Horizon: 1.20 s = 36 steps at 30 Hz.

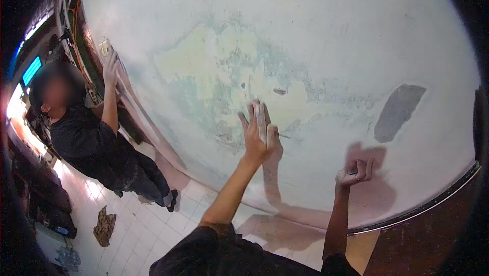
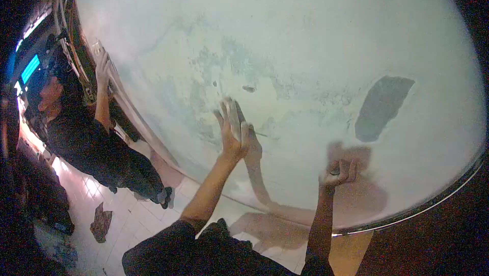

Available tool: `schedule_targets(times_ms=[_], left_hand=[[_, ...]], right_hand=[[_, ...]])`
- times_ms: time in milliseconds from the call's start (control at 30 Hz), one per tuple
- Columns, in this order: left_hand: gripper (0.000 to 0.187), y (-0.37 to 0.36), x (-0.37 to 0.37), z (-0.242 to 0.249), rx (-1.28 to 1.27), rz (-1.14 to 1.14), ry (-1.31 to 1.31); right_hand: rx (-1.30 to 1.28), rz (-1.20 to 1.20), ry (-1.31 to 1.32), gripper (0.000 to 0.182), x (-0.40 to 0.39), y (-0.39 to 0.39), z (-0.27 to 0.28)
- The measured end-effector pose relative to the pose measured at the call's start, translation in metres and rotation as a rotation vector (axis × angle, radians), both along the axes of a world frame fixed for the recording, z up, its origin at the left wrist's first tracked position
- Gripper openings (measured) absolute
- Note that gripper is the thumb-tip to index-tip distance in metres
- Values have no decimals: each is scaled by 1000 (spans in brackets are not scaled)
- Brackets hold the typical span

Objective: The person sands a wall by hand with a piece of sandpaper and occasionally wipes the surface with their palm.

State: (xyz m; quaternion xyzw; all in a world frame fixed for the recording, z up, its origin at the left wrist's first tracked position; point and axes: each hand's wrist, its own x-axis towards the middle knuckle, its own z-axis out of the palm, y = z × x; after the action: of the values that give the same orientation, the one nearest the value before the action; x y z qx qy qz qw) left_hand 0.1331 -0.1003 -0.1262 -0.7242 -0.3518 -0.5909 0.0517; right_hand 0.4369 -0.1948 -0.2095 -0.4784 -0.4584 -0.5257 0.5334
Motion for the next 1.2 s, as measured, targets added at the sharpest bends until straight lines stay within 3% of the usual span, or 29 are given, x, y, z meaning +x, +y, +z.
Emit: schedule_targets(times_ms=[167, 233, 400, 500, 567, 633, 667, 800, 867, 900, 1067, 1200], left_hand=[[64, 7, -15, 97, 44, 16, 7], [66, 11, -9, 78, 43, 8, -20], [66, -9, 8, -38, -80, -9, 20], [64, 2, -7, 21, 25, 10, 22], [63, 14, -14, 73, 92, 30, -32], [62, 17, -14, 84, 61, 61, -63], [62, 16, -15, 85, 44, 78, -77], [62, 0, 3, 0, 23, 38, -18], [62, -11, 0, -5, -22, 12, 28], [62, -4, -3, 0, -1, 19, 31], [65, 14, -14, 122, 137, 59, 13], [64, -2, 2, 33, 58, 14, 5]], right_hand=[[13, 69, 7, 21, -6, -3, 1], [48, 111, -5, 20, -2, 4, 5], [9, 10, -72, 18, 0, -4, 11], [44, 112, 17, 17, -7, 2, 4], [35, 57, -17, 18, -6, 0, 8], [34, 27, -45, 19, -5, -1, 12], [37, 25, -50, 19, -5, -1, 13], [40, 127, -33, 19, -6, -1, 11], [-46, 39, -35, 20, -5, -5, 5], [-92, -2, -39, 20, -4, -6, 4], [-10, -12, -77, 25, 2, 2, -5], [-53, -13, -46, 32, -6, -8, 5]])
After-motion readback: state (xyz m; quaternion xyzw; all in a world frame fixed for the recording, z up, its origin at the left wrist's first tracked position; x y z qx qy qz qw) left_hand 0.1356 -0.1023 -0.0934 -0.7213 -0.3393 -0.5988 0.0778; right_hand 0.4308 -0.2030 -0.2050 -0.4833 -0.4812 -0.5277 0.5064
